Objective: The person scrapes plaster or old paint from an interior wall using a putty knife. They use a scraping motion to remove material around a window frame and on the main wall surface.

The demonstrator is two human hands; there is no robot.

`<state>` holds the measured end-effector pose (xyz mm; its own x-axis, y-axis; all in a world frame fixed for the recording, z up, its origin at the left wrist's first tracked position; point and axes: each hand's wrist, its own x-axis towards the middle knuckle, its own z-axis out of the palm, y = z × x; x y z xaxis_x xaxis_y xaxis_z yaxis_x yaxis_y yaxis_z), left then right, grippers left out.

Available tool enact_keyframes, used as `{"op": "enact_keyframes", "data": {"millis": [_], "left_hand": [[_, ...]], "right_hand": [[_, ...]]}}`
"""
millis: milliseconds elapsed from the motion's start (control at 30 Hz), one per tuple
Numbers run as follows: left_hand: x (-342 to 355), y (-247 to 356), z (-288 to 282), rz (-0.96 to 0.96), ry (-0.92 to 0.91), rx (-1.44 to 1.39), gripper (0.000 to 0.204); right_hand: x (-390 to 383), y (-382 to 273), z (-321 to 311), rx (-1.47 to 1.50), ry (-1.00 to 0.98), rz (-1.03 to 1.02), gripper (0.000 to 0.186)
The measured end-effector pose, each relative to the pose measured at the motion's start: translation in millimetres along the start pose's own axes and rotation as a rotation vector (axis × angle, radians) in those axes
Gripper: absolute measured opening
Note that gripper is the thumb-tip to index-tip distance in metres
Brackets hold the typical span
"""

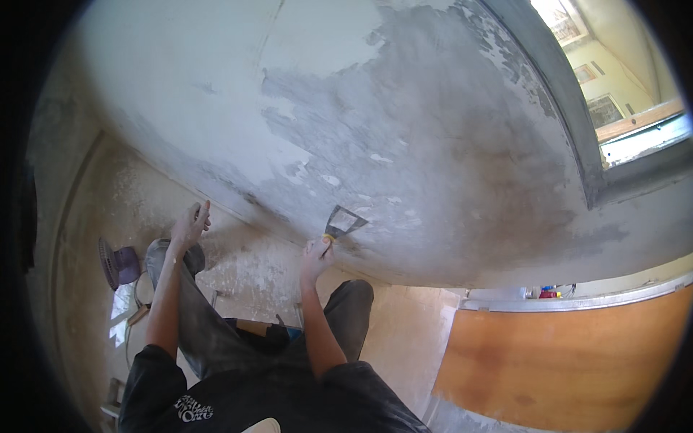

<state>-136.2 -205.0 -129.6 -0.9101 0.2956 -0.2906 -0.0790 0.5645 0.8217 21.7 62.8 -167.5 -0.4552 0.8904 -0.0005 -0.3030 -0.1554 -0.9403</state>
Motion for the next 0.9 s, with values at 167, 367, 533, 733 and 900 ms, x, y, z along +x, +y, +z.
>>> {"op": "enact_keyframes", "data": {"millis": [167, 367, 533, 733, 900], "left_hand": [[1.2, -27.9, -3.9, -0.026, -0.004, -0.025, 0.058], [-2.4, 6.7, -2.2, -0.025, -0.023, 0.03, 0.056], [-9.1, -37.8, -0.7, -0.03, -0.03, 0.046, 0.056], [5.0, -27.5, -10.2, 0.004, 0.009, -0.049, 0.054], [2.8, -21.2, 8.8, 0.081, -0.034, -0.104, 0.051]], "right_hand": [[-14.6, -84.2, 64.4, 0.021, 0.027, 0.057, 0.044], [9.0, 37.1, -38.4, 0.019, 0.043, -0.034, 0.037], [-1.4, -41.0, 39.6, 0.112, 0.188, 0.112, 0.032], [20.3, -49.7, 34.9, -0.503, 0.095, -0.521, 0.033], [-13.7, 32.6, -25.8, 0.015, 0.03, 0.045, 0.033]]}}
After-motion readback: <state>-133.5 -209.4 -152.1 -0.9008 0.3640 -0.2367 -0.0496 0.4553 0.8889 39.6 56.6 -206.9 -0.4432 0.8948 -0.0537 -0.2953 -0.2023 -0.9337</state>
